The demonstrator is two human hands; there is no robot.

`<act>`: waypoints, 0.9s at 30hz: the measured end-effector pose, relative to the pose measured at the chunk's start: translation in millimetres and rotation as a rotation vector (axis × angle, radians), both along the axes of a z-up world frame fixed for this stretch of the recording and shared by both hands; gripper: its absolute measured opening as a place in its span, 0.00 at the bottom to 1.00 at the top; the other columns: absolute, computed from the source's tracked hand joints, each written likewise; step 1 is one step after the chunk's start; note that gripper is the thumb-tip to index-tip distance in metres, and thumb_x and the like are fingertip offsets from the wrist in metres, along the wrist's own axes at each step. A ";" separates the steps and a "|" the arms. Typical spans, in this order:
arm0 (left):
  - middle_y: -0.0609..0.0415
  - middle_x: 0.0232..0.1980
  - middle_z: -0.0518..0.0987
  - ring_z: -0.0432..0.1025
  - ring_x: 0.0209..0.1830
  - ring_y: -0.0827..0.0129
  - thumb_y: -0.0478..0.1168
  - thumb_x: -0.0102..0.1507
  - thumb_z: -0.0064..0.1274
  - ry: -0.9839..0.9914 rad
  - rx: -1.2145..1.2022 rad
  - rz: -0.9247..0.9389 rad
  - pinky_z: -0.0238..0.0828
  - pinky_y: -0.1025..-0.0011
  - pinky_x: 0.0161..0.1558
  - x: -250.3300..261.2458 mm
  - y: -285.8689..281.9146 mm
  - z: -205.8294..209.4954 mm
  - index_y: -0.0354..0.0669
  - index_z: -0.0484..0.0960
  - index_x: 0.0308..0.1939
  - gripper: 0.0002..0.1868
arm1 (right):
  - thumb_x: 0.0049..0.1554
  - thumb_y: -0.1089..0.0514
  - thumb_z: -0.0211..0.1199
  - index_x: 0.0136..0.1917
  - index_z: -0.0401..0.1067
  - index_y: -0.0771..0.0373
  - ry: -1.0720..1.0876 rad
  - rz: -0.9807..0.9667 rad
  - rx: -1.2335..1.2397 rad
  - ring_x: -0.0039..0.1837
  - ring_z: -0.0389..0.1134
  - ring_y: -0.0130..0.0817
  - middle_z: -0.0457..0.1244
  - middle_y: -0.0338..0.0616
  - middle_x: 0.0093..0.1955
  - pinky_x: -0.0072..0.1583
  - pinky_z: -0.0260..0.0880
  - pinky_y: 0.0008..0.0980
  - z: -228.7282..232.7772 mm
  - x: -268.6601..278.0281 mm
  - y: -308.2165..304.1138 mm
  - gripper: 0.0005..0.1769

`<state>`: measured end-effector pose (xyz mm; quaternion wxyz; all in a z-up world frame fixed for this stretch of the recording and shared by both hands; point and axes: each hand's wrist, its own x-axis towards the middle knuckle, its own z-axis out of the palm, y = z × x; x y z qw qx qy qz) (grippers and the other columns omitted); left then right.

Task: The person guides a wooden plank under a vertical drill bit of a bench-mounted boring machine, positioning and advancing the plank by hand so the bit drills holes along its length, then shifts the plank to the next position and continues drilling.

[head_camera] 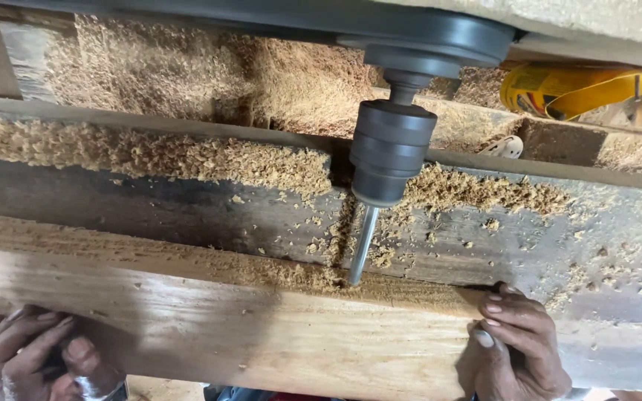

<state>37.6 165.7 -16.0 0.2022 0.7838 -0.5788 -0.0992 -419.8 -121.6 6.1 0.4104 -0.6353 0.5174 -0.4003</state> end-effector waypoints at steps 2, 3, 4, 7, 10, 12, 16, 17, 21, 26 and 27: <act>0.45 0.52 0.70 0.69 0.50 0.61 0.45 0.73 0.48 -0.030 -0.045 0.078 0.67 0.64 0.59 -16.6 -7.3 2.0 0.41 0.71 0.54 0.12 | 0.67 0.65 0.70 0.52 0.78 0.60 -0.009 -0.004 0.001 0.63 0.70 0.31 0.70 0.44 0.55 0.77 0.65 0.37 -4.0 -0.9 0.8 0.03; 0.46 0.52 0.70 0.69 0.52 0.58 0.43 0.73 0.47 -0.061 -0.046 0.126 0.66 0.61 0.63 -23.2 -12.0 3.4 0.42 0.72 0.52 0.10 | 0.65 0.65 0.70 0.53 0.79 0.60 -0.073 -0.009 -0.001 0.63 0.71 0.31 0.70 0.44 0.54 0.78 0.66 0.37 -2.3 4.5 -2.6 0.03; 0.47 0.53 0.71 0.69 0.54 0.55 0.42 0.73 0.46 -0.094 -0.051 0.173 0.65 0.57 0.67 -28.7 -17.3 3.8 0.42 0.72 0.51 0.07 | 0.64 0.65 0.70 0.54 0.79 0.60 -0.141 -0.016 -0.006 0.62 0.72 0.32 0.70 0.45 0.53 0.78 0.67 0.37 -1.5 10.4 -5.8 0.05; 0.46 0.51 0.73 0.68 0.53 0.55 0.41 0.73 0.48 -0.009 -0.277 0.245 0.67 0.56 0.69 -37.9 -53.9 -3.7 0.37 0.78 0.50 0.10 | 0.64 0.65 0.70 0.54 0.77 0.64 -0.098 0.032 -0.069 0.61 0.72 0.35 0.70 0.47 0.53 0.73 0.67 0.36 -1.2 14.0 -15.3 0.05; 0.43 0.44 0.80 0.74 0.50 0.49 0.44 0.71 0.54 -0.050 -0.599 0.290 0.74 0.53 0.61 -43.4 -85.2 0.5 0.34 0.83 0.42 0.14 | 0.68 0.61 0.66 0.58 0.74 0.68 0.019 0.054 -0.002 0.64 0.68 0.38 0.68 0.51 0.60 0.71 0.66 0.34 -0.1 -11.6 -4.4 0.09; 0.44 0.47 0.79 0.73 0.53 0.53 0.44 0.74 0.49 -0.056 -0.522 0.285 0.71 0.57 0.66 -48.6 -75.4 6.9 0.35 0.82 0.44 0.14 | 0.67 0.54 0.65 0.65 0.69 0.70 0.081 0.038 -0.055 0.68 0.65 0.41 0.65 0.54 0.65 0.75 0.64 0.39 27.9 16.7 -8.3 0.19; 0.48 0.52 0.79 0.73 0.58 0.59 0.45 0.78 0.43 -0.063 -0.356 0.318 0.68 0.62 0.70 -53.6 -68.0 16.0 0.37 0.80 0.46 0.16 | 0.72 0.39 0.56 0.76 0.61 0.69 0.034 -0.003 -0.134 0.73 0.63 0.44 0.59 0.59 0.76 0.77 0.63 0.43 21.2 -4.6 34.7 0.34; 0.48 0.52 0.79 0.73 0.58 0.59 0.45 0.78 0.43 -0.064 -0.366 0.324 0.68 0.62 0.70 -51.5 -66.2 11.9 0.37 0.80 0.46 0.16 | 0.72 0.39 0.56 0.76 0.61 0.69 0.032 0.002 -0.144 0.73 0.63 0.44 0.59 0.59 0.76 0.77 0.63 0.43 13.8 -2.2 44.8 0.34; 0.48 0.52 0.82 0.75 0.58 0.58 0.45 0.80 0.44 -0.062 -0.458 0.286 0.69 0.60 0.69 -45.0 -67.9 5.1 0.39 0.81 0.44 0.17 | 0.72 0.33 0.48 0.67 0.69 0.72 0.095 -0.213 -0.272 0.76 0.62 0.51 0.60 0.64 0.73 0.77 0.63 0.46 10.9 20.1 72.4 0.37; 0.47 0.50 0.85 0.77 0.55 0.57 0.43 0.78 0.46 -0.094 -0.519 0.299 0.71 0.57 0.67 -40.1 -62.4 -2.6 0.40 0.84 0.42 0.15 | 0.73 0.33 0.46 0.54 0.75 0.73 0.191 -0.272 -0.332 0.72 0.66 0.54 0.64 0.65 0.68 0.75 0.69 0.47 11.9 23.7 69.7 0.38; 0.48 0.51 0.85 0.77 0.56 0.58 0.42 0.78 0.46 -0.092 -0.493 0.290 0.70 0.58 0.67 -41.3 -61.7 -1.2 0.40 0.84 0.43 0.15 | 0.73 0.34 0.46 0.54 0.74 0.74 0.198 -0.275 -0.335 0.71 0.66 0.55 0.63 0.65 0.68 0.75 0.68 0.47 15.2 26.7 70.0 0.38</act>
